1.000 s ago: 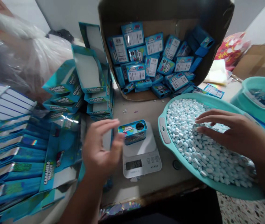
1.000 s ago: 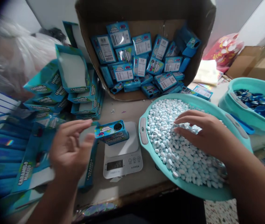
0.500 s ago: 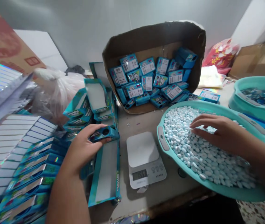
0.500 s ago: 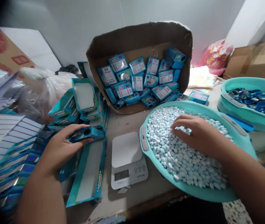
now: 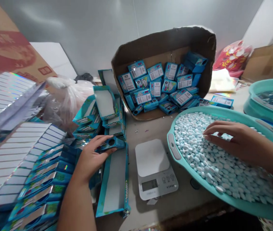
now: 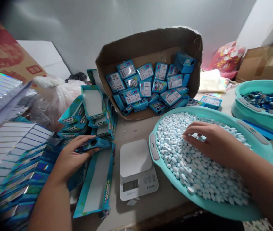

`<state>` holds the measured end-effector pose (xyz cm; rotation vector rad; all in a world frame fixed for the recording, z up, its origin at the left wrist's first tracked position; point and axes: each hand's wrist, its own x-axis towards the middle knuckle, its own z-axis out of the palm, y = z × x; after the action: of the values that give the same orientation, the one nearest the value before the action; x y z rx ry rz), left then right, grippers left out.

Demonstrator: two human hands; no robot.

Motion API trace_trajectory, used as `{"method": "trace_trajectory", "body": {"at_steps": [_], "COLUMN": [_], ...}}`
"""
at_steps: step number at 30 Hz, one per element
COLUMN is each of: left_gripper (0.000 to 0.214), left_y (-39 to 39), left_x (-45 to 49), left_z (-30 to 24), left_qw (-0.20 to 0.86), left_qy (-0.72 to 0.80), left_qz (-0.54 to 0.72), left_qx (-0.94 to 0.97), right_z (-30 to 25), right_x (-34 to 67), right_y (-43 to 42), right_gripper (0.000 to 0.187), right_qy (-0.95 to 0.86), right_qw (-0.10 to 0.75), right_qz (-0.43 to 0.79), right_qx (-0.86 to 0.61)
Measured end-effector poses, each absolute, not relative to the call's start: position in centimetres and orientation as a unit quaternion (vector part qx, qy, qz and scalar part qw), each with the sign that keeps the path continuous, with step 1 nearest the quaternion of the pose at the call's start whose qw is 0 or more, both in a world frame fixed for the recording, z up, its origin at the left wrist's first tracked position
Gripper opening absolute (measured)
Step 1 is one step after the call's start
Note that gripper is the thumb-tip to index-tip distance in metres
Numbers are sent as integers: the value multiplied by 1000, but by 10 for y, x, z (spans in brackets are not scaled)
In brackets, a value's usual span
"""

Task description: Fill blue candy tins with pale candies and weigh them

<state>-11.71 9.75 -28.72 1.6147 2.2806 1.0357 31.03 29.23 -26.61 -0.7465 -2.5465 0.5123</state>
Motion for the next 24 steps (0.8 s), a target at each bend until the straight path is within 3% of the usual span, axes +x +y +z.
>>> {"method": "trace_trajectory", "body": {"at_steps": [7,12,18,22,24], "left_gripper": [45,52,54,71,70], "left_y": [102,105,113,113,114], "left_x": [-117,-118,-123,-130,-133], "left_z": [-293,-297,-308,-313,-315], "left_qw": [81,150,131,129,130], "left_qy": [744,749,755,801,814], "left_qz": [357,324,332,304,270], "left_qx": [559,558,550,500,498], "right_z": [-263,-262,-263,-261,-260], "right_x": [310,309,307,307,307], "right_y": [290,290,290,288,288], "right_gripper": [20,24,23,21,21], "right_qy": [-913,-908,-904,-907,-905], "right_qw": [208,210,232,247,253], "right_qz": [193,191,194,194,199], "right_qx": [-293,-309,-301,-280,-276]}}
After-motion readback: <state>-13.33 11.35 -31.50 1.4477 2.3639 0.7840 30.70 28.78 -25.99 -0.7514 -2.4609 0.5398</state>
